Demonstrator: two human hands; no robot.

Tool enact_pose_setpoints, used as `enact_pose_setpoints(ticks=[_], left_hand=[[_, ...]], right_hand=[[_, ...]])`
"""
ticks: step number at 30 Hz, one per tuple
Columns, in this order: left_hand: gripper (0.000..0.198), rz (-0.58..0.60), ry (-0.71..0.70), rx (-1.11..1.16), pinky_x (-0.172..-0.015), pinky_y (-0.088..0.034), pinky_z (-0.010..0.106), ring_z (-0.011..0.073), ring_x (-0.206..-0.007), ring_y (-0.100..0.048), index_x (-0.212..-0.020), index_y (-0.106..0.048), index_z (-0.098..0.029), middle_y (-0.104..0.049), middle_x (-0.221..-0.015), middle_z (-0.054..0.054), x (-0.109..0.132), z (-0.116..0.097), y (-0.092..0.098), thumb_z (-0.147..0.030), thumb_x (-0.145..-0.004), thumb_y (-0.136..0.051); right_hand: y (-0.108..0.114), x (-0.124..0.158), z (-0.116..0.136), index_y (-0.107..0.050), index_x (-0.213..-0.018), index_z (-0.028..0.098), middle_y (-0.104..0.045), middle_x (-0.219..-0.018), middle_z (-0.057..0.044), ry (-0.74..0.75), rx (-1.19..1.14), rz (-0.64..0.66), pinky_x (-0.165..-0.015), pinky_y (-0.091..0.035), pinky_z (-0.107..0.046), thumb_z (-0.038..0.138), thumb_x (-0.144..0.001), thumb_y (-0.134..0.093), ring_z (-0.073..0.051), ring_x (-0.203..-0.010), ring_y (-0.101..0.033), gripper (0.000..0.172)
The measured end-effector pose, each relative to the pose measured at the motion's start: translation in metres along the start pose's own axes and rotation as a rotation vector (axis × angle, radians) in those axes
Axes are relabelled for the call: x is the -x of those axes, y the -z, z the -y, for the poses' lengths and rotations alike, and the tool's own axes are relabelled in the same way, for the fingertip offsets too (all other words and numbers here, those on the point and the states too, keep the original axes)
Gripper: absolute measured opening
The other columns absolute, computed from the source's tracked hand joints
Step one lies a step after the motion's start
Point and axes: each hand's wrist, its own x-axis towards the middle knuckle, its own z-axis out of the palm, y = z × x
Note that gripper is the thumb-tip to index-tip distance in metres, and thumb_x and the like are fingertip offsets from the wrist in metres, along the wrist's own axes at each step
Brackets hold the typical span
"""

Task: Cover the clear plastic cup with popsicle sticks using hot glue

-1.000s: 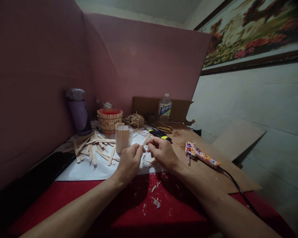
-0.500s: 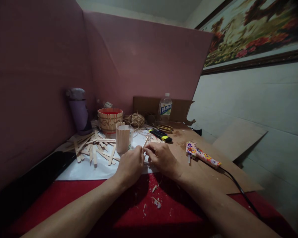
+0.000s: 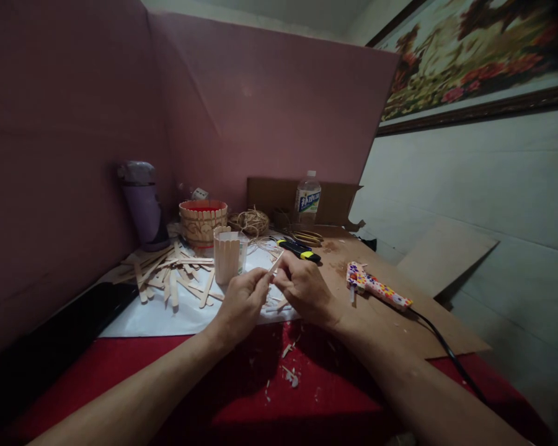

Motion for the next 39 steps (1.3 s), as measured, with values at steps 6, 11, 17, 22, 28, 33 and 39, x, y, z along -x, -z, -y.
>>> enact_pose_setpoints(ticks=[6, 11, 17, 22, 28, 33, 39], left_hand=[[0.03, 0.02, 0.269, 0.452, -0.036, -0.015, 0.018, 0.0041, -0.033, -0.018, -0.078, -0.055, -0.017, -0.027, -0.04, -0.013, -0.002, -0.01, -0.002, -0.047, -0.074, -0.061], [0.028, -0.026, 0.256, 0.404, -0.036, -0.018, 0.018, 0.0044, -0.033, -0.022, -0.076, -0.056, -0.017, -0.031, -0.041, -0.011, -0.003, -0.008, -0.002, -0.044, -0.075, -0.06], [0.027, -0.071, 0.131, 0.159, -0.041, -0.023, 0.022, 0.0076, -0.037, -0.029, -0.073, -0.056, -0.018, -0.038, -0.044, -0.008, -0.002, 0.001, -0.003, -0.042, -0.084, -0.05], [0.029, -0.066, -0.004, -0.11, -0.049, -0.029, 0.025, 0.0108, -0.047, -0.038, -0.068, -0.053, -0.02, -0.044, -0.052, -0.004, 0.001, 0.001, -0.002, -0.037, -0.089, -0.043], [0.027, -0.039, -0.076, -0.248, -0.055, -0.029, 0.026, 0.0118, -0.052, -0.038, -0.062, -0.048, -0.02, -0.043, -0.053, -0.003, 0.004, -0.002, 0.0, -0.03, -0.087, -0.043], [0.031, -0.043, -0.031, -0.106, -0.052, -0.029, 0.025, 0.0108, -0.051, -0.038, -0.062, -0.049, -0.019, -0.042, -0.053, -0.004, 0.0, 0.002, -0.001, -0.037, -0.087, -0.044], [0.031, -0.065, 0.118, 0.189, -0.04, -0.023, 0.022, 0.0062, -0.037, -0.027, -0.06, -0.045, -0.02, -0.033, -0.043, -0.009, -0.005, 0.005, -0.008, -0.043, -0.08, -0.051]], right_hand=[[0.005, -0.004, -0.007, -0.047, -0.065, 0.022, -0.05, -0.054, 0.002, -0.089, -0.015, -0.055, -0.052, -0.028, -0.025, 0.021, -0.085, -0.044, -0.013, -0.049, -0.044, 0.02], [0.002, 0.004, 0.004, -0.06, -0.079, 0.019, -0.063, -0.067, 0.0, 0.1, -0.15, -0.076, -0.059, -0.038, -0.024, 0.014, -0.081, -0.051, -0.014, -0.059, -0.054, 0.01], [0.003, 0.006, 0.008, -0.065, -0.08, 0.018, -0.069, -0.075, -0.003, 0.167, -0.15, -0.076, -0.065, -0.043, -0.025, 0.013, -0.085, -0.054, -0.015, -0.067, -0.061, 0.013], [0.002, 0.007, 0.005, -0.063, -0.08, 0.017, -0.068, -0.075, -0.005, 0.183, -0.098, -0.052, -0.065, -0.043, -0.026, 0.012, -0.085, -0.054, -0.016, -0.068, -0.061, 0.011], [-0.005, 0.01, 0.003, -0.056, -0.082, 0.017, -0.064, -0.076, -0.007, 0.199, 0.02, 0.009, -0.065, -0.043, -0.028, 0.014, -0.088, -0.048, -0.018, -0.069, -0.059, 0.011], [-0.009, 0.009, 0.005, -0.05, -0.084, 0.019, -0.062, -0.077, -0.007, 0.143, 0.003, -0.023, -0.064, -0.043, -0.029, 0.016, -0.088, -0.043, -0.019, -0.067, -0.058, 0.009], [-0.016, 0.009, 0.005, -0.046, -0.08, 0.021, -0.061, -0.075, -0.005, -0.004, -0.146, -0.05, -0.065, -0.042, -0.028, 0.021, -0.088, -0.043, -0.019, -0.068, -0.058, 0.009]])
